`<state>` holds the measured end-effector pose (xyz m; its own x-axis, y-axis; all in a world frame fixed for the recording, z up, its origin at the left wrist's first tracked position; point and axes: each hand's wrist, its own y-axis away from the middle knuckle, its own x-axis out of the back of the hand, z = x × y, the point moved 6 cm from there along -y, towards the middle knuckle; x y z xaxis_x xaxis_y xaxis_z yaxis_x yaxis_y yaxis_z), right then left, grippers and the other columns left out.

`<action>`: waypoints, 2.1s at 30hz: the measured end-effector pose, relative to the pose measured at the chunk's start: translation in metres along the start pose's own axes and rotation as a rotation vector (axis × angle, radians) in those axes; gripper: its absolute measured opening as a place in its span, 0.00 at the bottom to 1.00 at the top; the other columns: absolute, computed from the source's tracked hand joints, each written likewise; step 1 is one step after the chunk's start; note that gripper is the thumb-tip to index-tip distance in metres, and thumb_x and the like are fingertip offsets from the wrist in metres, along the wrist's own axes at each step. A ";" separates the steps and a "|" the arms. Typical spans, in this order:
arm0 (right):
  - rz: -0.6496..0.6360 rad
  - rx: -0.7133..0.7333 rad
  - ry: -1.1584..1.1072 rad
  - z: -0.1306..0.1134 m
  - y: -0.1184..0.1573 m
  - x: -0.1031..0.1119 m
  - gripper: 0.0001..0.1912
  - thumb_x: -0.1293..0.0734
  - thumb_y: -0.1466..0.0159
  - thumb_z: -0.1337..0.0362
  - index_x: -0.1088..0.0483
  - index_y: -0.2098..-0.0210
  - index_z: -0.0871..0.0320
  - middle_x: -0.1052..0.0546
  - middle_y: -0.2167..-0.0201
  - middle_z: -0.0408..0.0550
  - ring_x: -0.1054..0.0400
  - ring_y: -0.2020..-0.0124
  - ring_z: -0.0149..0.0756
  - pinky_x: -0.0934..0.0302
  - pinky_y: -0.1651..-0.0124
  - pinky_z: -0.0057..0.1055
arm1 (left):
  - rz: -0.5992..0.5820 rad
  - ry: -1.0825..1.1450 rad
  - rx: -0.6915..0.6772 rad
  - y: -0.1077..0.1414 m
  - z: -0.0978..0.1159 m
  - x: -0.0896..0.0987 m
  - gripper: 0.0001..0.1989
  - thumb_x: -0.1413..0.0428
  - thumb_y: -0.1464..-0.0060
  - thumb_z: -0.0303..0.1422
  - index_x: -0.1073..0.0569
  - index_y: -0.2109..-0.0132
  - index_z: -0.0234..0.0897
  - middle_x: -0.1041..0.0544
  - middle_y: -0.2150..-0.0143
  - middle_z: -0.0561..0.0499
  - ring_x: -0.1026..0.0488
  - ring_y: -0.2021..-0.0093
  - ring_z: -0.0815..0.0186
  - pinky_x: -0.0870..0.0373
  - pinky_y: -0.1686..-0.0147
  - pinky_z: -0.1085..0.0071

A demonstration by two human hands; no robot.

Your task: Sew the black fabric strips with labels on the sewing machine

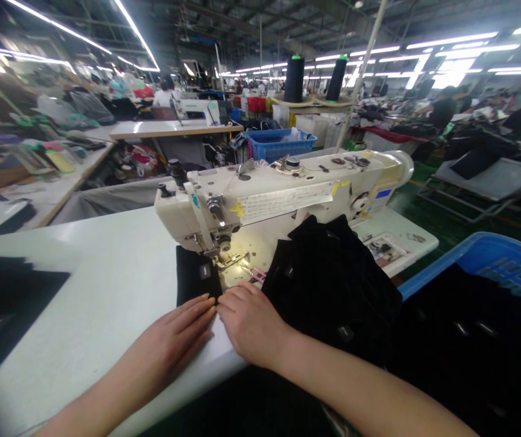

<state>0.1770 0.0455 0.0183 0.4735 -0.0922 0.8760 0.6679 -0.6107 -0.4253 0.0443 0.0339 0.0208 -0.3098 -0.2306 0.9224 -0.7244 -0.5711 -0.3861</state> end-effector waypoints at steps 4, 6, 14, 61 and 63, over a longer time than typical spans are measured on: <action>-0.036 -0.013 0.024 0.003 -0.006 -0.002 0.10 0.38 0.32 0.72 0.28 0.53 0.63 0.23 0.54 0.52 0.33 0.50 0.42 0.44 0.38 0.42 | 0.003 0.056 0.033 -0.002 -0.009 -0.002 0.17 0.52 0.33 0.35 0.25 0.43 0.35 0.22 0.45 0.41 0.25 0.43 0.53 0.22 0.46 0.57; -0.054 -0.025 0.028 0.005 -0.009 -0.004 0.10 0.37 0.32 0.72 0.28 0.53 0.64 0.23 0.55 0.52 0.34 0.50 0.42 0.43 0.38 0.42 | 0.004 0.074 0.041 -0.002 -0.014 -0.004 0.17 0.51 0.33 0.35 0.24 0.43 0.36 0.22 0.44 0.41 0.25 0.43 0.53 0.22 0.46 0.56; -0.085 -0.062 0.040 0.011 -0.017 -0.008 0.10 0.39 0.31 0.72 0.29 0.53 0.61 0.24 0.54 0.52 0.34 0.49 0.42 0.43 0.38 0.44 | -0.012 0.087 0.039 -0.008 -0.028 -0.007 0.17 0.51 0.33 0.35 0.24 0.44 0.36 0.22 0.44 0.41 0.25 0.43 0.54 0.24 0.44 0.56; 0.127 -0.541 0.541 0.141 0.040 0.114 0.11 0.35 0.32 0.65 0.23 0.54 0.61 0.21 0.57 0.55 0.28 0.56 0.49 0.34 0.51 0.44 | -0.093 0.041 0.077 -0.043 -0.080 -0.010 0.24 0.61 0.30 0.36 0.24 0.47 0.30 0.23 0.45 0.38 0.26 0.44 0.56 0.25 0.44 0.60; 0.179 -0.465 0.535 0.136 0.038 0.119 0.10 0.35 0.32 0.64 0.22 0.56 0.59 0.20 0.57 0.53 0.27 0.55 0.47 0.34 0.50 0.43 | -0.096 0.038 0.074 -0.043 -0.080 -0.011 0.23 0.61 0.29 0.36 0.24 0.47 0.32 0.23 0.46 0.40 0.27 0.43 0.56 0.26 0.43 0.59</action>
<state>0.3364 0.1180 0.0756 0.1272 -0.5208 0.8442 0.2373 -0.8104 -0.5357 0.0293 0.1240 0.0262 -0.2659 -0.1427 0.9534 -0.7046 -0.6462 -0.2932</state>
